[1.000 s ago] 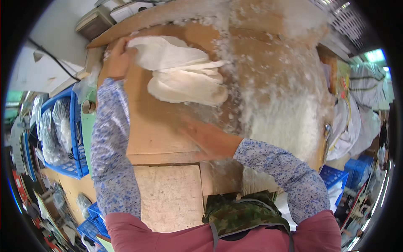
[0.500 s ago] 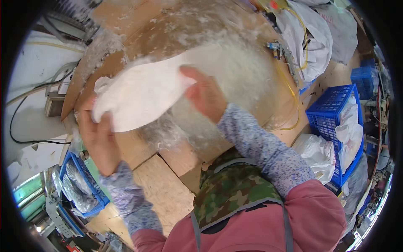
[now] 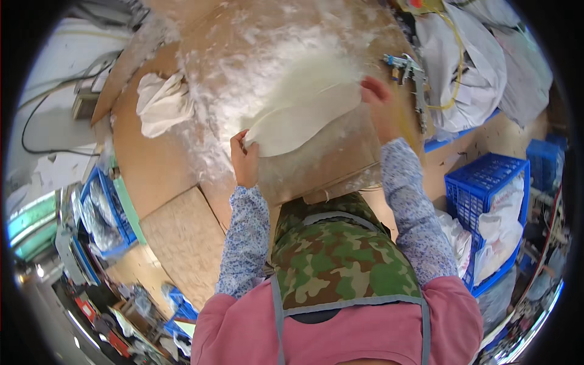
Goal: Applying adhesive using a spray gun to shoe insoles and organizing them on a board.
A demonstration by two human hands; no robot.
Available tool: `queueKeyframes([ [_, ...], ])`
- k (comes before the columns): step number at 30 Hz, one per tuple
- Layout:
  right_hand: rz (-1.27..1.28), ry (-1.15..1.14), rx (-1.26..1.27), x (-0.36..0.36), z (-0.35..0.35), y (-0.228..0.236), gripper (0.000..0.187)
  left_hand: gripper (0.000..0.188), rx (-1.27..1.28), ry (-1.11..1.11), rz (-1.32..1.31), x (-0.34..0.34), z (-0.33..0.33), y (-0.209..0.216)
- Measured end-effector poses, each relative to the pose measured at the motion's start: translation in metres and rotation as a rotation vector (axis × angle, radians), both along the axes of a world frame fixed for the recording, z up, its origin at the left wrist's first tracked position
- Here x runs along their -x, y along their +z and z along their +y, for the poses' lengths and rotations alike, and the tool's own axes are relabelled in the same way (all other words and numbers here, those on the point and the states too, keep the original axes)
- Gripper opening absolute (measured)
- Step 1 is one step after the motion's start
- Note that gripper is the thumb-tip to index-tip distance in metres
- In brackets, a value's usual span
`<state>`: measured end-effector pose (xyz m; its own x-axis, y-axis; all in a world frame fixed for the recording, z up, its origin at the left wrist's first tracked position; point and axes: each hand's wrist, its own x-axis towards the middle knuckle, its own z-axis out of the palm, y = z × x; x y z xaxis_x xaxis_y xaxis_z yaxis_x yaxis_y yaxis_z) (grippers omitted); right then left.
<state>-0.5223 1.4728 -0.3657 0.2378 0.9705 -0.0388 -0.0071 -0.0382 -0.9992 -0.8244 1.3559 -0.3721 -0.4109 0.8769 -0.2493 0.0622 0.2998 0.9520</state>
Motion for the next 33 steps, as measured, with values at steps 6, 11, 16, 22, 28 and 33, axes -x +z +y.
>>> queueKeyframes([
  [6,-0.710,-0.124,0.003,-0.127,-0.010,0.010,0.033,0.041,0.029,0.037,0.207,-0.002,-0.016,0.008],
  [11,-0.835,-0.048,0.204,-0.166,-0.001,-0.007,0.056,0.047,-0.031,0.187,0.678,-0.013,-0.024,0.033],
  [16,-0.792,0.077,0.399,-0.158,0.013,0.017,0.050,0.035,-0.440,-0.294,0.747,-0.065,0.006,0.049],
  [22,-0.488,0.032,0.050,-0.119,-0.065,0.113,0.042,0.042,-0.484,-0.564,0.885,-0.137,0.056,0.031],
  [28,-0.212,0.240,0.417,-0.055,-0.110,0.151,0.045,0.050,-0.404,-0.632,0.927,-0.145,0.058,0.011],
  [33,-0.264,0.267,0.382,-0.020,-0.123,0.144,0.036,0.050,-0.381,-0.588,0.838,-0.146,0.051,0.006],
])
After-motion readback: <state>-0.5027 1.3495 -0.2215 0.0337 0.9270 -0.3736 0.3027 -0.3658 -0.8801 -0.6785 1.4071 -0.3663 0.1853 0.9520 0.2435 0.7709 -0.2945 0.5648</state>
